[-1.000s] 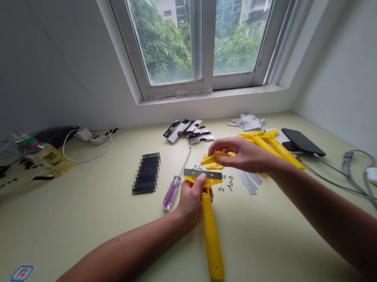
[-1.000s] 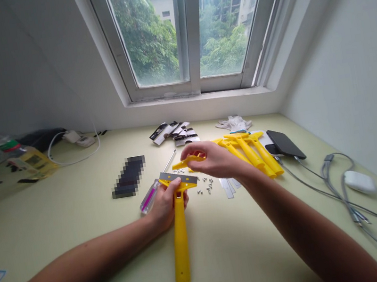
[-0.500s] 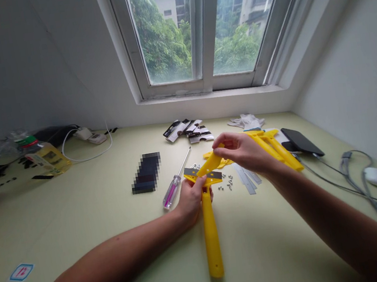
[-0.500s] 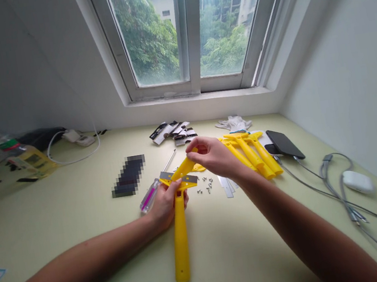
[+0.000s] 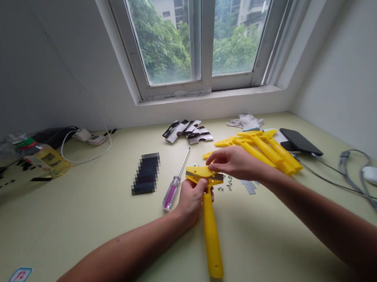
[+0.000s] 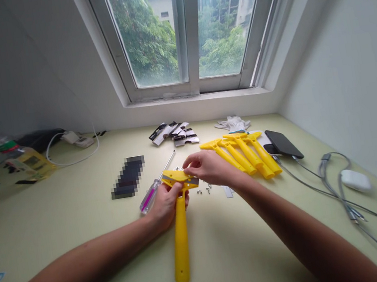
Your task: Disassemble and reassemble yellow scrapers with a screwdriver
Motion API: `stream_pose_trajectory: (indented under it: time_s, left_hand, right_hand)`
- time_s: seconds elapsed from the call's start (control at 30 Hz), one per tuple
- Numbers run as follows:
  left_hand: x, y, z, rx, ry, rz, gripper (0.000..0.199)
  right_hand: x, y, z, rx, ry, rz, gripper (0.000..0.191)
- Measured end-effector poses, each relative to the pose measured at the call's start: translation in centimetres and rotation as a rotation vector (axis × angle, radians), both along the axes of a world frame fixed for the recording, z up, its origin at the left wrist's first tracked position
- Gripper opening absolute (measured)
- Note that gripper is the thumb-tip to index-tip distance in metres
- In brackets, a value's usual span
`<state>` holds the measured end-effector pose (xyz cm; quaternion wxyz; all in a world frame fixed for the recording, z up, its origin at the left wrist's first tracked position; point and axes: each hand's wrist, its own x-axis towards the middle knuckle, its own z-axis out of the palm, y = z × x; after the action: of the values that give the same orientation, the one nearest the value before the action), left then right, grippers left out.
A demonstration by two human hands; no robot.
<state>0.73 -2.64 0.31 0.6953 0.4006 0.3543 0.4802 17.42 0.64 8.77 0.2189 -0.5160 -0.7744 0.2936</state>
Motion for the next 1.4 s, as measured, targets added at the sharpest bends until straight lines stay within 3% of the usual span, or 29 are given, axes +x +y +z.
stream_pose_trajectory:
  time_s: [0.77, 1.0, 1.23, 1.4]
  left_hand:
    - [-0.6, 0.1, 0.4, -0.067, -0.139, -0.070, 0.030]
    - [-1.0, 0.2, 0.5, -0.145, -0.190, -0.190, 0.032]
    - [-1.1, 0.3, 0.8, -0.136, -0.248, -0.214, 0.030]
    - [-1.1, 0.3, 0.8, -0.051, -0.183, -0.198, 0.026]
  right_hand:
    - [0.3, -0.3, 0.4, 0.083, -0.159, 0.108, 0.014]
    - [0.4, -0.2, 0.0, 0.124, -0.224, 0.156, 0.014]
    - [0.2, -0.1, -0.4, 0.124, -0.242, 0.209, 0.013]
    - [0.0, -0.3, -0.5, 0.117, -0.234, 0.236, 0.012]
